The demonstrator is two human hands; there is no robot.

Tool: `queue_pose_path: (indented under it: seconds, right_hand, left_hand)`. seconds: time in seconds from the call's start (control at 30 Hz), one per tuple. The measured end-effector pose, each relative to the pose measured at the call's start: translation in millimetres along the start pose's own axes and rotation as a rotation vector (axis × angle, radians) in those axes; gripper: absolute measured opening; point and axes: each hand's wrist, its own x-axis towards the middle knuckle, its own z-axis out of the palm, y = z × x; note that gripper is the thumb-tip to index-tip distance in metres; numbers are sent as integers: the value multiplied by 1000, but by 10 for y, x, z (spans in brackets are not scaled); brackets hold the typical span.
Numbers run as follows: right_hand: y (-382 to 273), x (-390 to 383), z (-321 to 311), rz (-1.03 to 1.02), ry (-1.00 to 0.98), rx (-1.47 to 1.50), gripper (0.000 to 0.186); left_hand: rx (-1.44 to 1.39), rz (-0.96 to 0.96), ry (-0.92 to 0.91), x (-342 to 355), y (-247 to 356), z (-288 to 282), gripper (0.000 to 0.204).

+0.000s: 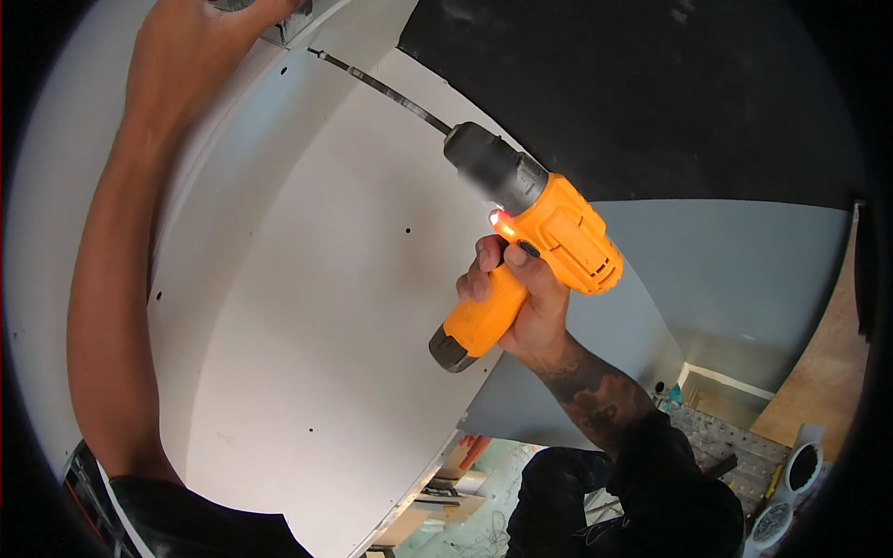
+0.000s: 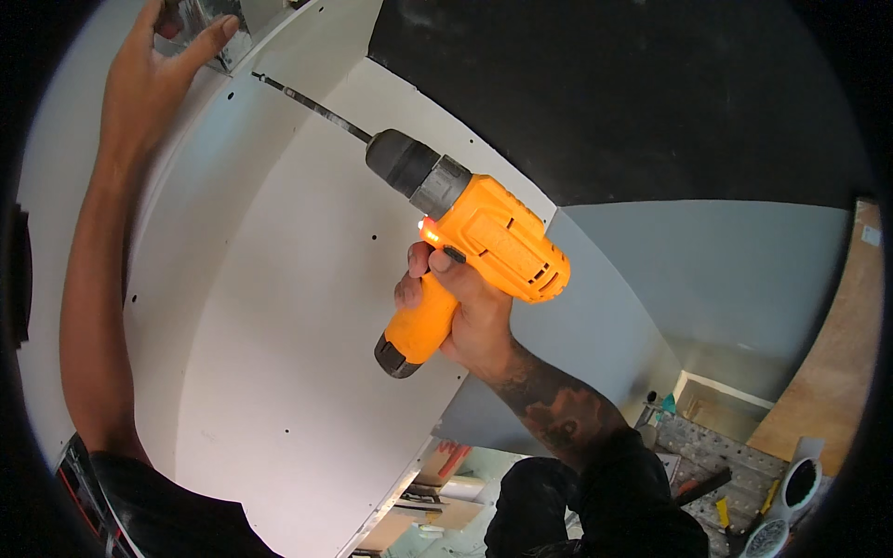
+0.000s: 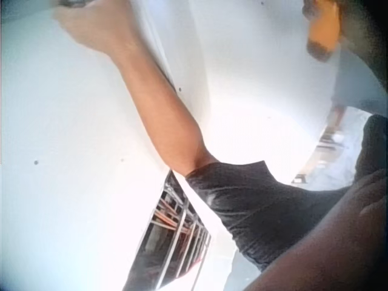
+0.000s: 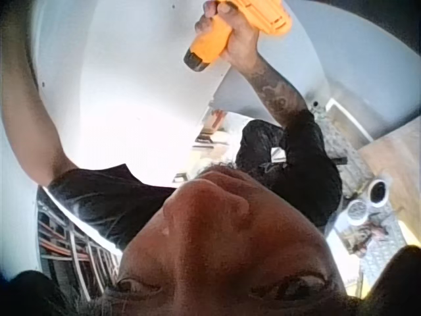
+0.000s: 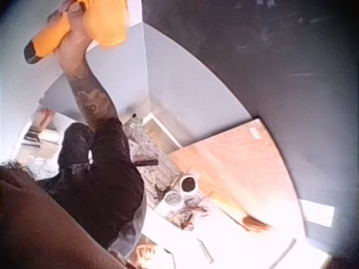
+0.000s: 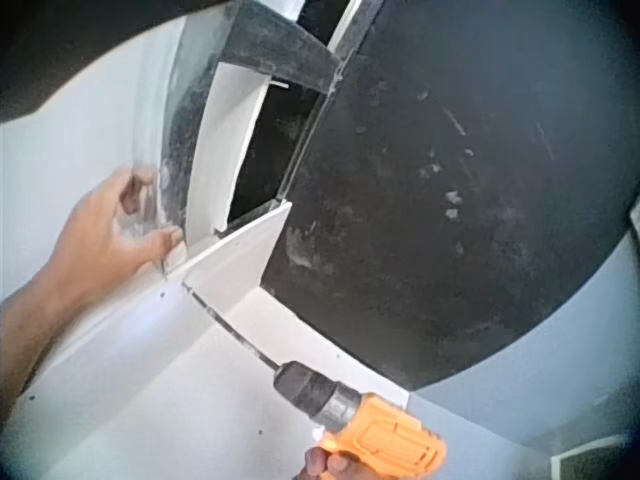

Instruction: The person cuts a metal track using shears, fits the track into the ceiling frame by hand, and fastens it with screws using a power drill.

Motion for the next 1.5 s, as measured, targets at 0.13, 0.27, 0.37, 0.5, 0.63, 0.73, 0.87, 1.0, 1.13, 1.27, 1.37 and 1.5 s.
queue_pose_path:
  seconds: [0.13, 0.27, 0.37, 0.5, 0.63, 0.73, 0.87, 1.0, 1.13, 1.27, 1.37, 1.5]
  right_hand:
    - [-33, -7, 8, 28, 19, 15, 26]
    - [-67, -13, 19, 2, 25, -75, 26]
    - [4, -28, 100, 6, 14, -9, 21]
    - [11, -2, 105, -12, 34, -43, 19]
    - [-58, -17, 114, -21, 18, -95, 17]
    - [-106, -27, 158, -7, 8, -172, 26]
    - [-147, 24, 146, -5, 26, -151, 29]
    - [-46, 28, 200, 10, 50, -160, 31]
    - [-47, 80, 39, -18, -13, -147, 32]
    - [-69, 58, 68, -12, -38, -135, 33]
    - [-126, 48, 191, -37, 7, -260, 31]
    - [-202, 25, 163, -109, -6, -380, 29]
  left_hand:
    - [-101, -43, -18, -18, 15, 20, 58]
    - [-90, -70, -10, -18, 103, 47, 57]
    - [-117, -70, -48, -12, -216, 42, 57]
    - [-89, -48, -22, -89, -9, 9, 58]
    - [-83, -41, -28, -32, 62, -20, 59]
    - [-129, -93, -74, 64, -20, -34, 59]
    - [-163, -90, -70, 22, -97, 50, 60]
    - [-591, -510, -297, 190, -647, -233, 60]
    - [-111, -103, -58, -54, 105, -30, 59]
    - [-128, -160, -103, -22, -31, -37, 58]
    - [-627, -529, -394, 444, -780, -410, 56]
    - [-134, -123, -78, 140, 62, -32, 55]
